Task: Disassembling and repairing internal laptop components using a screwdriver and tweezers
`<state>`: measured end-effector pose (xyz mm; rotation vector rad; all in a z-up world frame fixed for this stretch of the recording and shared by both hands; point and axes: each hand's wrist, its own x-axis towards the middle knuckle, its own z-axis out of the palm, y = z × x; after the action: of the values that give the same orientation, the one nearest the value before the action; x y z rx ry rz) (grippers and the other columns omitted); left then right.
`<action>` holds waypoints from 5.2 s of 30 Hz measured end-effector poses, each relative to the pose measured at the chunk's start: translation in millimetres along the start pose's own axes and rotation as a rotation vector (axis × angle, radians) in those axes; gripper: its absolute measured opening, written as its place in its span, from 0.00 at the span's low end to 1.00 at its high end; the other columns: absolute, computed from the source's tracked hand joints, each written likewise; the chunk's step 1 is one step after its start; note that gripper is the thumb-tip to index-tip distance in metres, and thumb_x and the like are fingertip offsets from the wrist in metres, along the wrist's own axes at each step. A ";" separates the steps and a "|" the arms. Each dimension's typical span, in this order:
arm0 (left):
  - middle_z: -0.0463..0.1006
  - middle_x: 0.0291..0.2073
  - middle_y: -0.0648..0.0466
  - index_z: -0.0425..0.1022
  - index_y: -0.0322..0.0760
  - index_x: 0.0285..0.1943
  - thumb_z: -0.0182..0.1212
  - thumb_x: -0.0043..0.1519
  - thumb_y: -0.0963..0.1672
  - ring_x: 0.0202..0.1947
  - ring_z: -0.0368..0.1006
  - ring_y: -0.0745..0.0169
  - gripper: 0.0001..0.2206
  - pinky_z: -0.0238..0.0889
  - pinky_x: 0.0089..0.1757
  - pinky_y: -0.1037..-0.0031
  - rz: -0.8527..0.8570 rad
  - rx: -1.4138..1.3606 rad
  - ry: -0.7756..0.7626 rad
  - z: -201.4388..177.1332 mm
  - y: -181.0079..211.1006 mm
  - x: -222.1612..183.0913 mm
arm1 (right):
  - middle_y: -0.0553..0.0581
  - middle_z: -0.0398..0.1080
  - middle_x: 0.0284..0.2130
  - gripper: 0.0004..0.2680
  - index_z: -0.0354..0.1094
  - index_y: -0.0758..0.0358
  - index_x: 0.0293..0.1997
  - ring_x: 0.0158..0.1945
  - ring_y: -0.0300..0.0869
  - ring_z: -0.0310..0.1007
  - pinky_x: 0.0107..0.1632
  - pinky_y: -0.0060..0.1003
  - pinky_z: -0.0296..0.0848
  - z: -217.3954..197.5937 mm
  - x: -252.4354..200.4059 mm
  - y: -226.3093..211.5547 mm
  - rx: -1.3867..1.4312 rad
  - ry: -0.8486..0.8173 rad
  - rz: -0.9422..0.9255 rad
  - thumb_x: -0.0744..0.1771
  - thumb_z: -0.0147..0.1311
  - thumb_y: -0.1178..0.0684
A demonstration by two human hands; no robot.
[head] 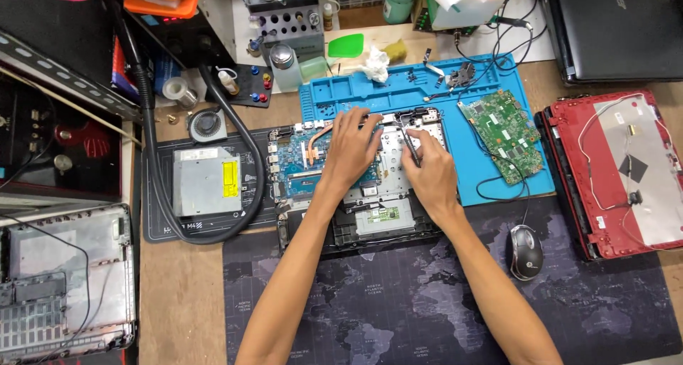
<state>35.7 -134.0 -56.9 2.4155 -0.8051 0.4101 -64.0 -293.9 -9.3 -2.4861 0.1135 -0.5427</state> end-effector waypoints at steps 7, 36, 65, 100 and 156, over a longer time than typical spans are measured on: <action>0.72 0.48 0.53 0.71 0.49 0.58 0.58 0.66 0.46 0.57 0.70 0.51 0.11 0.56 0.61 0.54 -0.067 -0.194 -0.025 8.2 0.4 24.0 | 0.57 0.66 0.22 0.11 0.72 0.61 0.52 0.28 0.54 0.74 0.29 0.44 0.73 -7.6 4.9 -10.2 0.029 -0.008 0.023 0.65 0.57 0.61; 0.73 0.44 0.52 0.77 0.46 0.50 0.57 0.68 0.47 0.54 0.71 0.55 0.07 0.58 0.59 0.60 -0.102 -0.227 -0.089 -14.8 9.6 23.5 | 0.63 0.71 0.28 0.09 0.73 0.68 0.51 0.30 0.51 0.75 0.32 0.40 0.73 -10.0 13.0 -20.3 0.128 -0.019 0.018 0.67 0.53 0.65; 0.71 0.43 0.54 0.75 0.50 0.50 0.58 0.67 0.47 0.52 0.71 0.55 0.06 0.60 0.57 0.62 -0.080 -0.168 -0.046 -7.9 8.4 21.7 | 0.57 0.64 0.21 0.09 0.71 0.67 0.52 0.28 0.51 0.73 0.30 0.40 0.71 -5.9 10.3 -8.5 0.093 -0.019 0.004 0.67 0.53 0.64; 0.75 0.44 0.54 0.77 0.44 0.51 0.57 0.68 0.43 0.54 0.73 0.50 0.06 0.64 0.56 0.56 -0.188 -0.531 0.088 -97.7 3.6 -21.8 | 0.60 0.67 0.19 0.09 0.71 0.67 0.53 0.25 0.46 0.67 0.30 0.40 0.67 -12.0 9.2 3.7 0.190 -0.105 0.046 0.68 0.56 0.61; 0.76 0.47 0.49 0.78 0.34 0.49 0.53 0.68 0.41 0.61 0.67 0.46 0.08 0.63 0.58 0.58 -0.295 -0.295 0.313 -128.1 -43.2 -104.3 | 0.50 0.80 0.38 0.03 0.77 0.58 0.47 0.42 0.43 0.70 0.49 0.39 0.53 60.0 184.8 -135.7 0.035 0.292 -0.659 0.71 0.66 0.57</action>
<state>-31.8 17.9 -18.2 2.0821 -0.3388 0.4967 123.7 -186.9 88.2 -2.3612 -0.6165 -1.1598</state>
